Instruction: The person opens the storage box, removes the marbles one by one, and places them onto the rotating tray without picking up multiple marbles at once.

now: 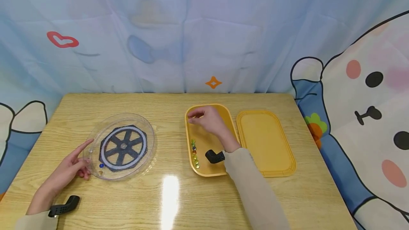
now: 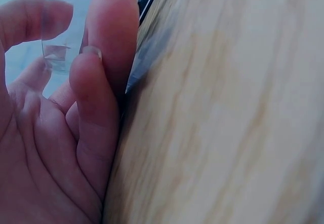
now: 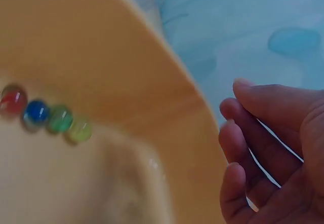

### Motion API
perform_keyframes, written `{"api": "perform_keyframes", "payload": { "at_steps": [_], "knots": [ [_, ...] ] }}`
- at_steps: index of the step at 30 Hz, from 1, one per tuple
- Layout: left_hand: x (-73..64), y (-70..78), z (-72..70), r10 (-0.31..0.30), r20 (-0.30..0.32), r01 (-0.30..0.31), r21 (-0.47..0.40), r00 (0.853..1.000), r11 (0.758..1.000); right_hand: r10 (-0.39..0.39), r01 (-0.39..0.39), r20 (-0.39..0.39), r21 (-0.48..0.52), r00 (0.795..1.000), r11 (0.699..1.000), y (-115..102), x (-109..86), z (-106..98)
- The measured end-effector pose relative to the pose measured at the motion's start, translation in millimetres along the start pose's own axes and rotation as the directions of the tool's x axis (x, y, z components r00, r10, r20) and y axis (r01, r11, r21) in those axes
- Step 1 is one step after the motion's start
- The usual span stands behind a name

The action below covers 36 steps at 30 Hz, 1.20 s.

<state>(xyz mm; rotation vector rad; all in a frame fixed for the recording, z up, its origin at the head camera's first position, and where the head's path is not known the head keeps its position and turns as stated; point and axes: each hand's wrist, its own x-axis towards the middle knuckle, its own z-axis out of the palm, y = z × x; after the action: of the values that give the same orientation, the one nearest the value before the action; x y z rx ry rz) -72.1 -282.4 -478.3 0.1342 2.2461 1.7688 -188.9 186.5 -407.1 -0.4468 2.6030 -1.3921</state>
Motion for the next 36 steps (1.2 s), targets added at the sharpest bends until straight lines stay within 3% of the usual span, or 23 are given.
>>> {"api": "perform_keyframes", "payload": {
  "at_steps": [5, 9, 13, 25, 36],
  "knots": [
    [0.4, -1.3, -0.2, 0.008, 0.006, -0.008, -0.004, 1.000, 1.000, 0.071, -0.069, 0.146, -0.019, 0.987, 0.997, 12.8, 0.3, -0.8],
    [0.2, -2.0, 0.4, -0.001, -0.003, 0.001, 0.001, 1.000, 1.000, 0.127, -0.113, 0.272, -0.069, 0.954, 0.991, 23.2, 1.6, 2.7],
    [-0.4, -2.5, 0.4, -0.008, -0.009, 0.008, 0.006, 1.000, 1.000, 0.169, -0.134, 0.340, -0.126, 0.925, 0.983, 30.5, 1.6, 6.4],
    [0.1, -2.0, -0.2, 0.002, -0.008, -0.002, 0.009, 1.000, 1.000, 0.184, -0.118, 0.363, -0.199, 0.913, 0.973, 29.5, 1.6, 9.8],
    [0.9, -1.9, -0.7, -0.010, -0.017, 0.011, 0.030, 1.000, 0.999, 0.193, -0.119, 0.352, -0.220, 0.916, 0.968, 27.9, 1.3, 10.2]
  ]
}}
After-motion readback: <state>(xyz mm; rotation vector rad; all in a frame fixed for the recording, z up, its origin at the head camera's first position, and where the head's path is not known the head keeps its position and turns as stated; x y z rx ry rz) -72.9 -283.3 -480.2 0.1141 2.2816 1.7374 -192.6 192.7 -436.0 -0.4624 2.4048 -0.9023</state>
